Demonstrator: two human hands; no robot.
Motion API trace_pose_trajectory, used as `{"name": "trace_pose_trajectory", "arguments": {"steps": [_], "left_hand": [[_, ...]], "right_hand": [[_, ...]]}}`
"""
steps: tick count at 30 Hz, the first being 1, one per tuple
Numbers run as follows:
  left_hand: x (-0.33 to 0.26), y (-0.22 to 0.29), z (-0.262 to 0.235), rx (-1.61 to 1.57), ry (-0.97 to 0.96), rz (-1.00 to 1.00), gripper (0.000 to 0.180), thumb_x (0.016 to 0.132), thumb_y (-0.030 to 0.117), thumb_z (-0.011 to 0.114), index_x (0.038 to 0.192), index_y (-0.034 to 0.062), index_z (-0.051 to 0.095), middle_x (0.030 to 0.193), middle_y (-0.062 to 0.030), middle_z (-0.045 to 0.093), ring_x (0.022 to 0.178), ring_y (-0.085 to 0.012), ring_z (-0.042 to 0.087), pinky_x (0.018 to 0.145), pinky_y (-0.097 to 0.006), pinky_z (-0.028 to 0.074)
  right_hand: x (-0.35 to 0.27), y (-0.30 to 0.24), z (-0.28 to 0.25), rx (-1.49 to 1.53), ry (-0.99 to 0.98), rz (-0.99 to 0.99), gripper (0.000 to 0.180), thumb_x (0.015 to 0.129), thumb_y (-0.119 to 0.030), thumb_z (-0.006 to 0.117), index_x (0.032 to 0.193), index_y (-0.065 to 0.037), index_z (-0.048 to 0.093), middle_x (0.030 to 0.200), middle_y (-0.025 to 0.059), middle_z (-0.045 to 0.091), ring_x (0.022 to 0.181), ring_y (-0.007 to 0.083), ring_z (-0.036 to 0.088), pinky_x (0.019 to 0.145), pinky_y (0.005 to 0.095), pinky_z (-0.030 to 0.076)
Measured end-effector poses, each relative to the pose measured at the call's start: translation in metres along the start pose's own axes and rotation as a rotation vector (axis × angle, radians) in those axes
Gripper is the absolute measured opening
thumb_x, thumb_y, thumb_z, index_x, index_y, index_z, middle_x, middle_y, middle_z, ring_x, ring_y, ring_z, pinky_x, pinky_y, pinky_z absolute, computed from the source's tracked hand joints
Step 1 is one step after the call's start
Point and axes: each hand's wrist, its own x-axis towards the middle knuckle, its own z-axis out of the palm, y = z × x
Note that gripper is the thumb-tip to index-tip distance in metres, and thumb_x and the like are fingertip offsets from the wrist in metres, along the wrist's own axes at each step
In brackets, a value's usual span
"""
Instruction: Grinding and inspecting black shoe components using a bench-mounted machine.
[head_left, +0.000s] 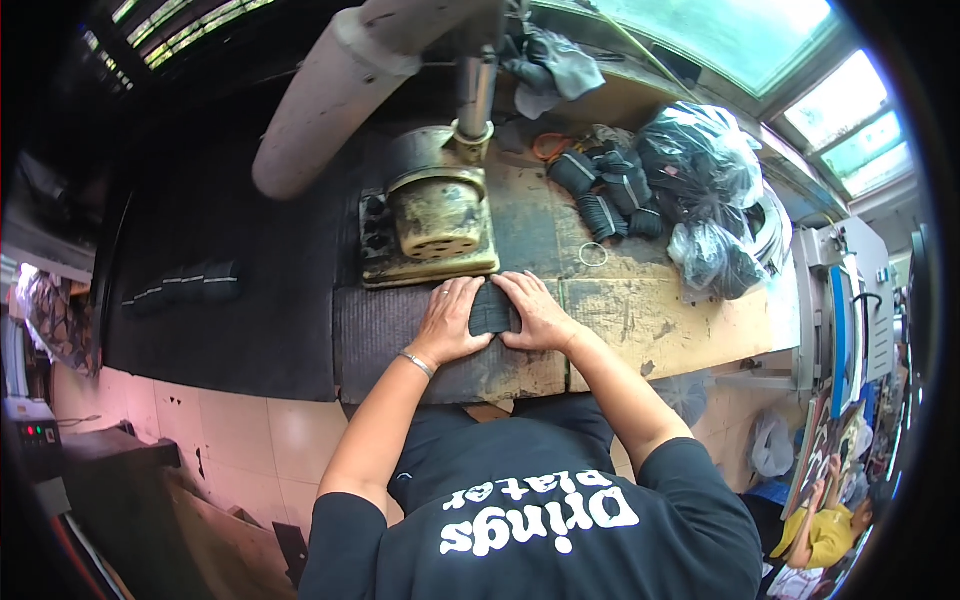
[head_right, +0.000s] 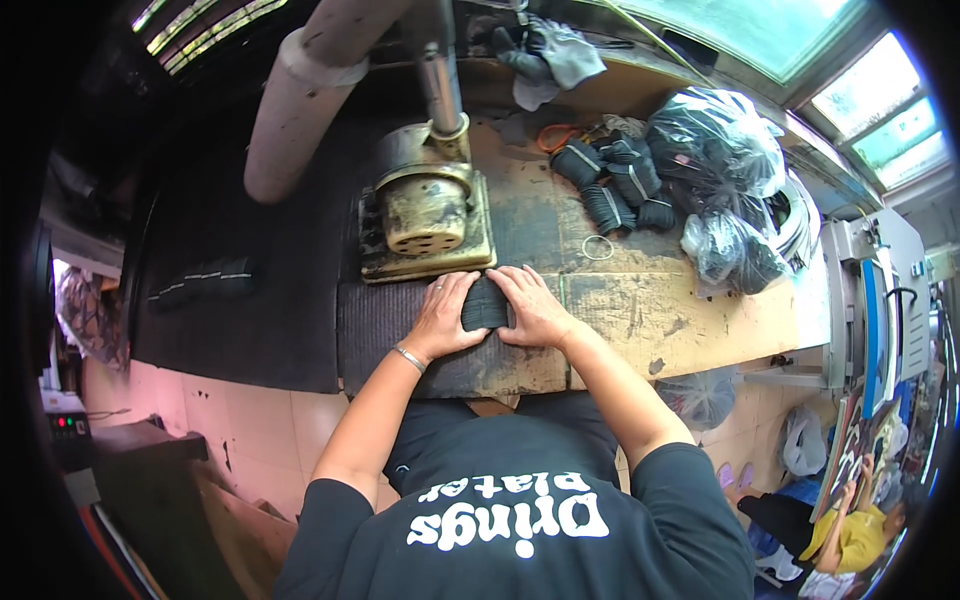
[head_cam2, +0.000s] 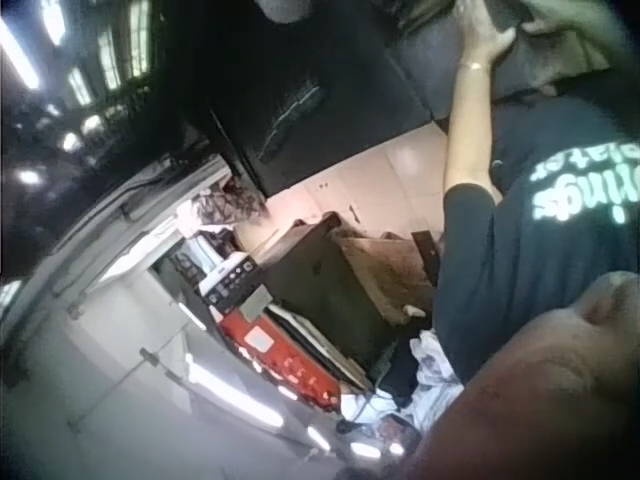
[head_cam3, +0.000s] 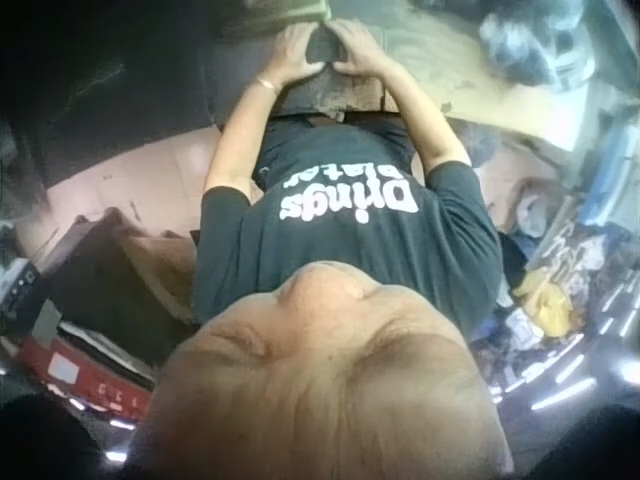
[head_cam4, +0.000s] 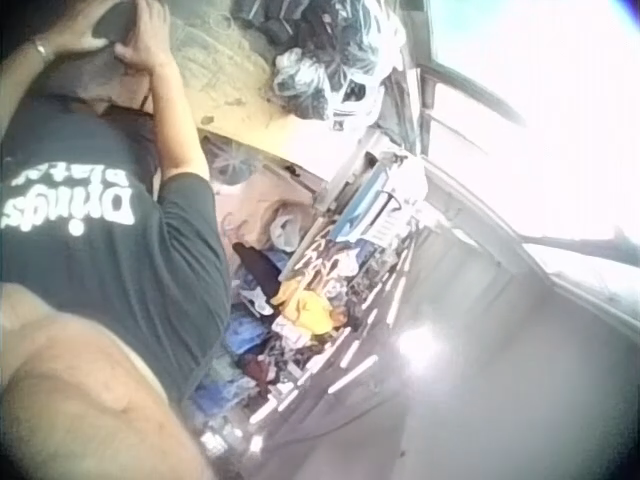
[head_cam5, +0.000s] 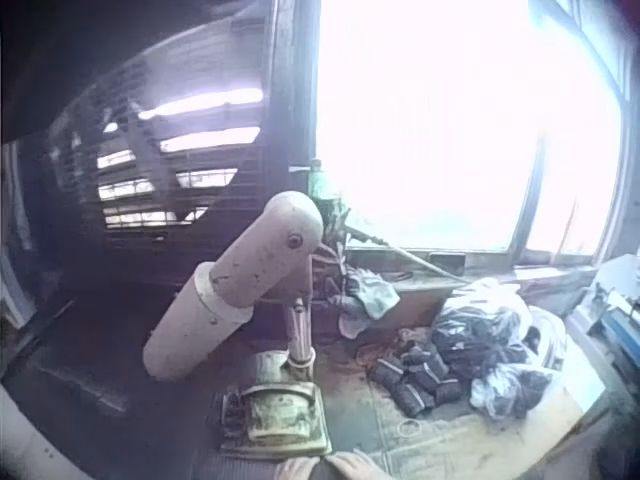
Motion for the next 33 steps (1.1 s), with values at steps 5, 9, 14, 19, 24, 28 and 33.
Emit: {"name": "trace_pose_trajectory", "arguments": {"steps": [5, 9, 14, 19, 24, 28, 33], "left_hand": [[0.004, 0.017, 0.019, 0.057, 0.104, -0.103, 0.094, 0.067, 0.021, 0.086, 0.148, 0.0005, 0.042, 0.139, -0.0206, 0.048, 0.131, -0.0402, 0.045, 0.113, -0.046, 0.037], [-0.001, 0.026, 0.014, 0.01, 0.103, -0.109, 0.091, 0.068, 0.022, 0.085, 0.147, -0.0003, 0.044, 0.139, -0.0207, 0.048, 0.131, -0.0393, 0.045, 0.113, -0.046, 0.037], [0.0, 0.023, 0.014, 0.136, 0.024, -0.114, 0.091, 0.069, 0.025, 0.085, 0.147, 0.0002, 0.044, 0.14, -0.0192, 0.048, 0.132, -0.0382, 0.044, 0.114, -0.046, 0.036], [0.003, 0.028, 0.012, 0.169, 0.038, -0.131, 0.089, 0.07, 0.022, 0.084, 0.147, 0.0001, 0.044, 0.141, -0.0194, 0.047, 0.133, -0.0393, 0.043, 0.114, -0.047, 0.035], [-0.007, 0.031, 0.033, 0.058, 0.199, -0.204, 0.098, 0.075, 0.019, 0.084, 0.151, -0.0078, 0.029, 0.15, -0.0274, 0.036, 0.143, -0.0436, 0.031, 0.12, -0.047, 0.028], [-0.027, 0.027, 0.053, 0.035, 0.206, -0.284, 0.103, 0.082, 0.017, 0.078, 0.157, -0.0082, 0.011, 0.159, -0.0308, 0.023, 0.15, -0.0443, 0.021, 0.124, -0.052, 0.016], [-0.021, 0.031, 0.064, 0.038, 0.112, -0.36, 0.099, 0.088, 0.019, 0.068, 0.158, -0.0083, 0.003, 0.162, -0.0316, 0.015, 0.153, -0.0449, 0.011, 0.123, -0.058, 0.005]], "right_hand": [[0.004, 0.015, -0.017, 0.027, -0.04, -0.004, 0.095, 0.066, -0.026, 0.08, 0.149, -0.002, 0.038, 0.145, 0.0199, 0.045, 0.139, 0.0365, 0.041, 0.122, 0.0531, 0.025], [-0.004, 0.01, -0.022, 0.044, -0.062, -0.042, 0.096, 0.068, -0.026, 0.079, 0.15, -0.003, 0.036, 0.147, 0.0194, 0.045, 0.14, 0.0356, 0.04, 0.122, 0.0537, 0.024], [-0.017, 0.02, -0.006, -0.024, -0.025, -0.026, 0.097, 0.071, -0.026, 0.078, 0.153, -0.003, 0.033, 0.15, 0.0189, 0.044, 0.144, 0.0335, 0.038, 0.122, 0.0552, 0.023], [-0.018, 0.027, -0.002, 0.08, 0.026, -0.01, 0.095, 0.072, -0.026, 0.078, 0.153, -0.003, 0.034, 0.151, 0.0189, 0.043, 0.144, 0.0336, 0.038, 0.123, 0.0532, 0.024], [-0.023, 0.031, 0.003, 0.092, 0.093, 0.047, 0.101, 0.077, -0.025, 0.074, 0.158, 0.002, 0.02, 0.162, 0.0241, 0.027, 0.152, 0.0354, 0.025, 0.125, 0.0478, 0.019], [-0.035, 0.029, 0.013, 0.591, 0.272, 0.147, 0.096, 0.087, -0.022, 0.067, 0.159, 0.005, 0.01, 0.166, 0.0263, 0.015, 0.155, 0.0357, 0.015, 0.126, 0.0429, 0.015], [-0.021, 0.006, 0.034, 0.624, 0.467, 0.257, 0.08, 0.101, -0.023, 0.052, 0.158, 0.008, 0.007, 0.165, 0.03, 0.014, 0.155, 0.0398, 0.013, 0.126, 0.0423, 0.012]]}}
